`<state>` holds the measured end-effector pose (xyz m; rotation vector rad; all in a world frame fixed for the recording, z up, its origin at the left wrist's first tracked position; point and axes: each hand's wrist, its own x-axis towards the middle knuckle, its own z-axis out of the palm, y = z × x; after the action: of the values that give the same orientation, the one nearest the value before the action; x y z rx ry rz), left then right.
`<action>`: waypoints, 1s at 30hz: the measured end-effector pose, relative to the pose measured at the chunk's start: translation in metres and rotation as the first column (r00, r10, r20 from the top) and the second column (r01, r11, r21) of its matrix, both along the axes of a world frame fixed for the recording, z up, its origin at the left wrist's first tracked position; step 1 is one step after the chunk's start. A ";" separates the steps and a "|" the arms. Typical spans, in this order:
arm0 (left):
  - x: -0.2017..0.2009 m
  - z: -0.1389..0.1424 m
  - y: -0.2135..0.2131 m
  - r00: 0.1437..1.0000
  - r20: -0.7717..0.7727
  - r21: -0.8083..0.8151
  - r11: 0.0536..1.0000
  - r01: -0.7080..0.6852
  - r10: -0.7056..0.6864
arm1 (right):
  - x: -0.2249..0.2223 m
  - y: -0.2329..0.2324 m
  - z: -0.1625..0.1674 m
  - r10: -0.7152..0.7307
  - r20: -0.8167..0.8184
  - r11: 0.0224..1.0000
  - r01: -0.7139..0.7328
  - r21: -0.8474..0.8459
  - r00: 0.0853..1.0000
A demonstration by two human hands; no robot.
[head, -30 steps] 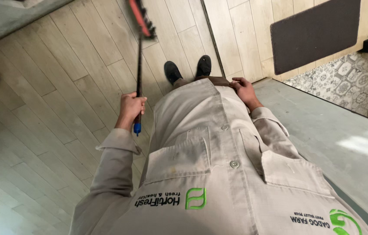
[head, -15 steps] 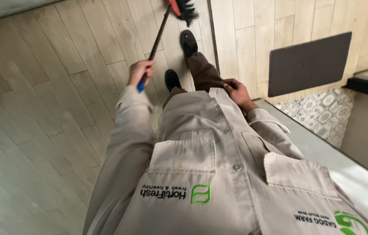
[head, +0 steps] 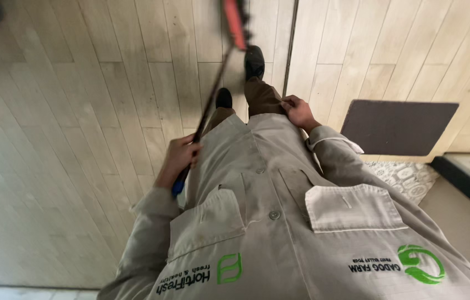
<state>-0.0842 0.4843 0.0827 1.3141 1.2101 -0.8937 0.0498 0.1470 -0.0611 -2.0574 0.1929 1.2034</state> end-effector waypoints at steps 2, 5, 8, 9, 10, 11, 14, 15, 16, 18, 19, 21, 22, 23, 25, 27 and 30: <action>0.034 -0.024 -0.027 0.994 0.075 -0.088 0.993 0.080 -0.073 | 0.015 0.002 0.001 0.114 -0.001 0.993 -0.114 -0.037 0.993; 0.095 -0.080 -0.082 0.814 0.390 0.094 0.898 0.431 -0.431 | 0.032 0.000 0.003 0.213 -0.064 0.971 -0.218 -0.094 0.975; 0.139 -0.113 -0.100 0.824 0.406 0.066 0.912 0.405 -0.396 | 0.042 -0.014 0.005 0.178 -0.008 0.984 -0.178 -0.015 0.984; 0.146 -0.114 -0.087 0.657 0.547 0.180 0.839 0.513 -0.520 | 0.045 -0.020 0.005 0.128 -0.002 0.992 -0.128 0.016 0.992; 0.145 -0.115 -0.074 0.446 0.644 0.314 0.746 0.587 -0.622 | 0.047 -0.027 0.005 0.073 0.001 0.996 -0.073 0.050 0.997; 0.140 -0.117 -0.061 0.821 0.510 -0.063 0.941 0.333 -0.256 | 0.047 -0.034 0.004 0.014 -0.002 0.996 -0.013 0.085 1.000; 0.105 -0.110 -0.020 0.958 0.153 -0.282 0.940 -0.193 0.243 | 0.044 -0.054 0.002 0.016 -0.038 0.999 -0.017 -0.039 0.999; 0.090 -0.107 -0.010 0.934 0.126 -0.259 0.920 -0.294 0.334 | 0.042 -0.058 0.001 -0.020 -0.076 0.997 0.014 -0.071 0.997; 0.076 -0.106 0.000 0.901 0.099 -0.233 0.890 -0.391 0.422 | 0.038 -0.063 0.000 -0.057 -0.116 0.993 0.044 -0.106 0.992; 0.054 -0.104 0.014 0.857 0.028 -0.204 0.842 -0.500 0.515 | 0.027 -0.069 -0.001 -0.103 -0.180 0.986 0.075 -0.152 0.978; 0.048 -0.105 0.015 0.826 0.000 -0.188 0.811 -0.554 0.564 | 0.022 -0.071 -0.002 -0.109 -0.199 0.984 0.078 -0.157 0.974; 0.043 -0.104 0.005 0.853 0.079 -0.085 0.856 -0.510 0.516 | 0.016 -0.073 -0.003 -0.106 -0.237 0.984 0.068 -0.164 0.966; 0.042 -0.099 -0.002 0.864 0.114 -0.029 0.871 -0.490 0.490 | 0.014 -0.072 -0.003 -0.098 -0.258 0.985 0.057 -0.163 0.961; 0.043 -0.094 -0.017 0.930 0.093 0.100 0.926 -0.365 0.357 | 0.014 -0.071 -0.004 -0.086 -0.279 0.986 0.041 -0.162 0.957; 0.041 -0.074 -0.051 0.996 -0.014 0.336 0.939 -0.078 0.088 | 0.018 -0.065 -0.004 -0.072 -0.277 0.991 0.038 -0.126 0.958; 0.027 -0.042 -0.063 0.999 0.037 0.289 0.957 -0.005 -0.006 | 0.027 -0.057 -0.006 -0.024 -0.243 0.996 0.003 -0.088 0.970; 0.014 -0.015 -0.056 0.992 0.061 0.170 0.981 0.095 -0.107 | 0.042 -0.042 -0.008 0.088 -0.169 0.994 -0.097 -0.043 0.982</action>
<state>-0.0706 0.4287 0.0675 1.5405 1.1924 -0.8242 0.0921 0.1052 -0.0687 -2.0280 0.2107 1.4436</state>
